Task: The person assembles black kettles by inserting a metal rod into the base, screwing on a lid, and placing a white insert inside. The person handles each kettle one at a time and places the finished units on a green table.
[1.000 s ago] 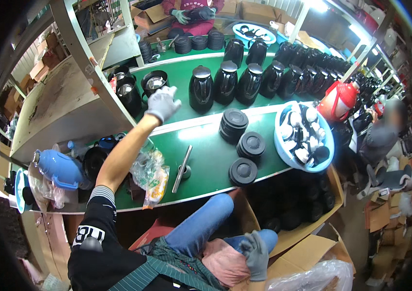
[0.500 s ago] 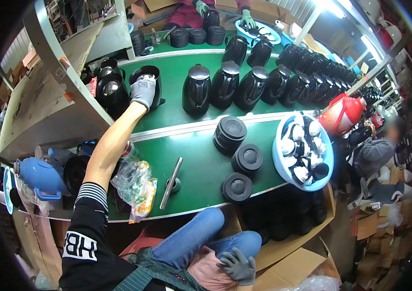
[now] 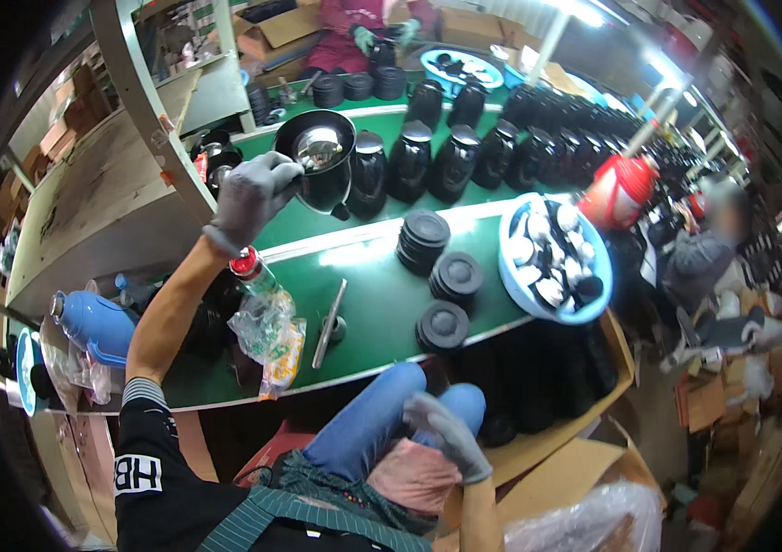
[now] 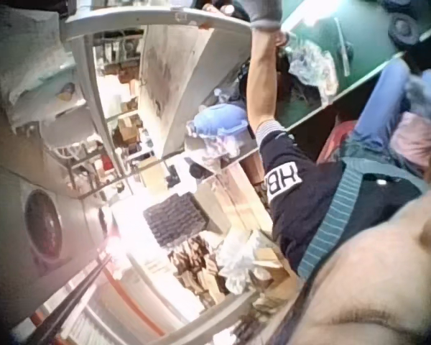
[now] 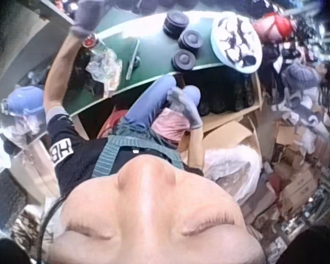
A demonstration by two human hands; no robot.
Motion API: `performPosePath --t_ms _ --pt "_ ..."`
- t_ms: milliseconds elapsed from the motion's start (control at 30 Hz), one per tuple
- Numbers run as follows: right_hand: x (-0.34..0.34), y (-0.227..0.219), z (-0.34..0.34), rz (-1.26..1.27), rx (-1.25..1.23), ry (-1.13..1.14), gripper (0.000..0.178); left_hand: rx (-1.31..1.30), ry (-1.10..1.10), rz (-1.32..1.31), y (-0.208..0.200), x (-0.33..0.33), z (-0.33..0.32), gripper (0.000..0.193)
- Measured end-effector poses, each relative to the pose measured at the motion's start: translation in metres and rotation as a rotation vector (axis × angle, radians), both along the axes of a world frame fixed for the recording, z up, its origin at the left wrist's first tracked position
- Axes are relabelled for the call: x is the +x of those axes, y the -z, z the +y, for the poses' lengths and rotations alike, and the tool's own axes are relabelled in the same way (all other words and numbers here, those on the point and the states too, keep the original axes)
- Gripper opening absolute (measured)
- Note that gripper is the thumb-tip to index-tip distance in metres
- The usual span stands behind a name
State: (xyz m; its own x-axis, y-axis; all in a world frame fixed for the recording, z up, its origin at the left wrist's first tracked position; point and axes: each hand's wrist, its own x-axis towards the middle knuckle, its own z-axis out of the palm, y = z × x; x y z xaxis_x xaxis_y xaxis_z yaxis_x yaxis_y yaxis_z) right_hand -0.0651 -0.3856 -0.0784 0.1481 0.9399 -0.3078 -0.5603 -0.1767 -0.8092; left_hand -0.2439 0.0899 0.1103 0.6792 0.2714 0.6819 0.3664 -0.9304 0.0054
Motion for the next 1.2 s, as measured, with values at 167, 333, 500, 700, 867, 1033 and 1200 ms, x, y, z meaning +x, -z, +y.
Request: performPosePath --t_ms 167,333,500,700,867,1033,1200 --pt "0.001 -0.138 0.051 -1.429 0.327 0.285 0.073 -0.241 0.433 0.167 -0.05 -0.034 -0.097 0.029" --pt "0.001 -0.204 0.027 -1.589 0.589 0.079 0.071 -0.7 0.864 0.362 -0.052 -0.051 -0.168 0.031" --pt "-0.041 -0.169 -0.042 -1.232 0.532 -0.113 0.047 -0.884 1.069 0.523 -0.02 -0.052 -0.218 0.055" --pt "-0.094 -0.103 -0.112 -0.705 0.131 0.52 0.049 -1.094 0.709 0.518 0.068 -0.117 -0.243 0.089" --pt "-0.092 -0.114 -0.09 -0.634 -0.176 0.579 0.049 -1.39 0.639 0.188 0.119 -0.105 -0.272 0.075" --pt "-0.101 -0.116 -0.065 -0.749 -0.272 0.424 0.059 -1.593 0.377 -0.119 0.152 -0.082 -0.275 0.049" --pt "-0.07 -0.111 -0.038 -0.954 -0.117 0.032 0.057 -1.833 0.322 -0.151 0.202 -0.09 -0.237 0.038"
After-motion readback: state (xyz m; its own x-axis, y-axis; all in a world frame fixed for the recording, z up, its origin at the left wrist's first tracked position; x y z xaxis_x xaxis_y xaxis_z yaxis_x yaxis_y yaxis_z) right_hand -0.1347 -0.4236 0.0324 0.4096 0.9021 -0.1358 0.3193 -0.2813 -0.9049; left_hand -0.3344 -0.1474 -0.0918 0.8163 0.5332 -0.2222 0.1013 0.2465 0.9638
